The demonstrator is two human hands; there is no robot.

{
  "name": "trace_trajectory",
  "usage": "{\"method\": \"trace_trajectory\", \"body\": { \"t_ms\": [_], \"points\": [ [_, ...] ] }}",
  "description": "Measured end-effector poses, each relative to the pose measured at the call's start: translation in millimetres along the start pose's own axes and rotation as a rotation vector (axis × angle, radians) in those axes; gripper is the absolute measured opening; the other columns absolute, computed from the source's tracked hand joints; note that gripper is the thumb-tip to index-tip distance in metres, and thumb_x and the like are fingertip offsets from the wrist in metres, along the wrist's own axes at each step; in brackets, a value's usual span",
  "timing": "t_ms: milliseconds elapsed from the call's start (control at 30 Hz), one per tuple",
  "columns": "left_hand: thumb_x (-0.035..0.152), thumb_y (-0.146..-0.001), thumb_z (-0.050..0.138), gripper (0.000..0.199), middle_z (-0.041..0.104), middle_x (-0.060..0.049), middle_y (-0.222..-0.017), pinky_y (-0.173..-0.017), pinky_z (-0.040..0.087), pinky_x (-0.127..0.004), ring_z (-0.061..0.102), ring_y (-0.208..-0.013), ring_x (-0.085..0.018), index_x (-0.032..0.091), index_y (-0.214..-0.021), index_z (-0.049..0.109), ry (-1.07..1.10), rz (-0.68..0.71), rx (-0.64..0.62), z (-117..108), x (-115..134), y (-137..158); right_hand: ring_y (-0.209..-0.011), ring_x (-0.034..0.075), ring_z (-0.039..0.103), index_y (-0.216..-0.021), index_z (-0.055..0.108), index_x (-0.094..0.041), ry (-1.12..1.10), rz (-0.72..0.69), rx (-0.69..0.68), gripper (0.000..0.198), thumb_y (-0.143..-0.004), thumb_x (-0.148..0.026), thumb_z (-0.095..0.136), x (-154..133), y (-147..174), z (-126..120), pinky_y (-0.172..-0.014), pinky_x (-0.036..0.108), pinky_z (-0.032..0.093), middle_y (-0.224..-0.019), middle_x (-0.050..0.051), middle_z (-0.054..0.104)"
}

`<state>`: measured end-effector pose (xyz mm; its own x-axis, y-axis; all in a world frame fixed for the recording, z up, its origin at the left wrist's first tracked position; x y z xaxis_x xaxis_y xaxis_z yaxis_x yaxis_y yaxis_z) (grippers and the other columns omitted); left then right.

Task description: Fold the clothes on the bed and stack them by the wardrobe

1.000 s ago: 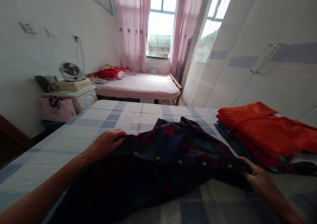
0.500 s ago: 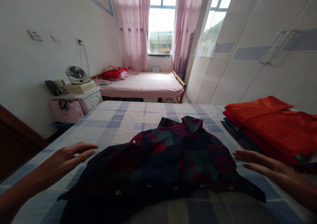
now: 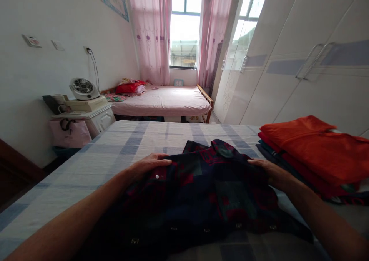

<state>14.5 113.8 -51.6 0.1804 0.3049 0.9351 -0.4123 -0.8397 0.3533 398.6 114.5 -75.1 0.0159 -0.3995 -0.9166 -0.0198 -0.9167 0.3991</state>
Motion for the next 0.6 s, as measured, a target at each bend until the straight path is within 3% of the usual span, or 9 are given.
{"method": "trace_trajectory", "body": {
  "t_ms": [67,167,233,300,400,433,500,600],
  "points": [
    [0.032,-0.068,0.074,0.036,0.071,-0.007,-0.090,-0.073,0.052,-0.027,0.066,-0.075,-0.017,0.015,-0.098,0.065,0.086,0.006,-0.020,0.4,2.8,6.0,-0.081,0.018,0.069,-0.094,0.064,-0.024,-0.094,-0.144,0.007,0.022,-0.072,-0.022,0.068,-24.1,14.3,0.5,-0.072,0.026,0.057,-0.095,0.001,0.072],
    [0.032,-0.073,0.070,0.032,0.070,-0.003,-0.092,-0.073,0.052,-0.026,0.065,-0.078,-0.016,0.019,-0.101,0.062,0.060,0.118,0.045,-11.5,18.7,30.0,-0.090,0.017,0.067,-0.099,0.064,-0.028,-0.191,-0.335,0.080,0.022,-0.076,-0.025,0.063,-55.8,40.7,-10.6,-0.077,0.026,0.056,-0.105,0.000,0.069],
    [0.035,-0.077,0.066,0.028,0.069,0.000,-0.090,-0.070,0.052,-0.024,0.064,-0.076,-0.014,0.022,-0.101,0.060,0.042,0.178,0.092,-21.8,28.1,50.1,-0.080,0.016,0.067,-0.097,0.065,-0.029,-0.157,-0.324,0.122,0.020,-0.077,-0.028,0.063,-59.8,50.7,-17.1,-0.068,0.023,0.057,-0.100,0.001,0.070],
    [0.038,-0.076,0.065,0.027,0.068,0.001,-0.084,-0.063,0.051,-0.023,0.063,-0.070,-0.014,0.022,-0.098,0.060,-0.032,0.178,0.059,-26.1,30.5,64.4,-0.064,0.014,0.065,-0.096,0.065,-0.028,-0.044,-0.226,0.100,0.021,-0.075,-0.031,0.066,-51.4,50.0,-15.3,-0.054,0.021,0.054,-0.087,0.001,0.071],
    [0.040,-0.072,0.068,0.035,0.069,0.000,-0.083,-0.056,0.050,-0.023,0.063,-0.068,-0.017,0.021,-0.101,0.062,-0.348,0.062,-0.126,-23.7,19.7,64.3,-0.058,0.013,0.061,-0.097,0.065,-0.026,0.127,-0.142,-0.012,0.027,-0.072,-0.035,0.070,-41.7,30.5,1.2,-0.048,0.021,0.051,-0.077,-0.001,0.068],
    [0.041,-0.069,0.069,0.035,0.069,0.000,-0.081,-0.055,0.049,-0.024,0.063,-0.067,-0.018,0.021,-0.098,0.064,-0.503,0.037,-0.119,-30.3,19.4,57.4,-0.058,0.013,0.061,-0.096,0.064,-0.025,0.165,-0.162,-0.028,0.027,-0.072,-0.035,0.069,-46.3,19.1,7.1,-0.048,0.022,0.050,-0.075,-0.001,0.067],
    [0.043,-0.065,0.070,0.033,0.069,0.000,-0.074,-0.056,0.050,-0.026,0.063,-0.065,-0.019,0.020,-0.088,0.067,-0.832,0.083,0.093,-58.3,42.8,36.2,-0.058,0.013,0.059,-0.094,0.064,-0.023,0.216,-0.280,0.021,0.023,-0.074,-0.034,0.066,-74.5,-7.9,14.9,-0.049,0.022,0.049,-0.072,-0.001,0.066],
    [0.044,-0.068,0.065,0.036,0.069,-0.004,-0.079,-0.072,0.049,-0.035,0.064,-0.078,-0.026,0.017,-0.091,0.066,-1.161,0.299,0.635,-101.2,131.6,22.5,-0.062,0.013,0.057,-0.090,0.063,-0.020,0.252,-0.617,0.286,0.018,-0.078,-0.031,0.060,-164.1,-34.2,13.5,-0.056,0.025,0.049,-0.075,0.000,0.065]
  ]
}}
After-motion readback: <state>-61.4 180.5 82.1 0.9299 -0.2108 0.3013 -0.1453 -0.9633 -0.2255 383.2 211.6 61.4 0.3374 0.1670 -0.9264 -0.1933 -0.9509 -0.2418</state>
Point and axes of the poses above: each hand's wrist, its own y-axis away from the middle knuckle, its own z-axis out of the palm, x = y × z, the point moved 9 cm from there along -y, towards the middle knuckle
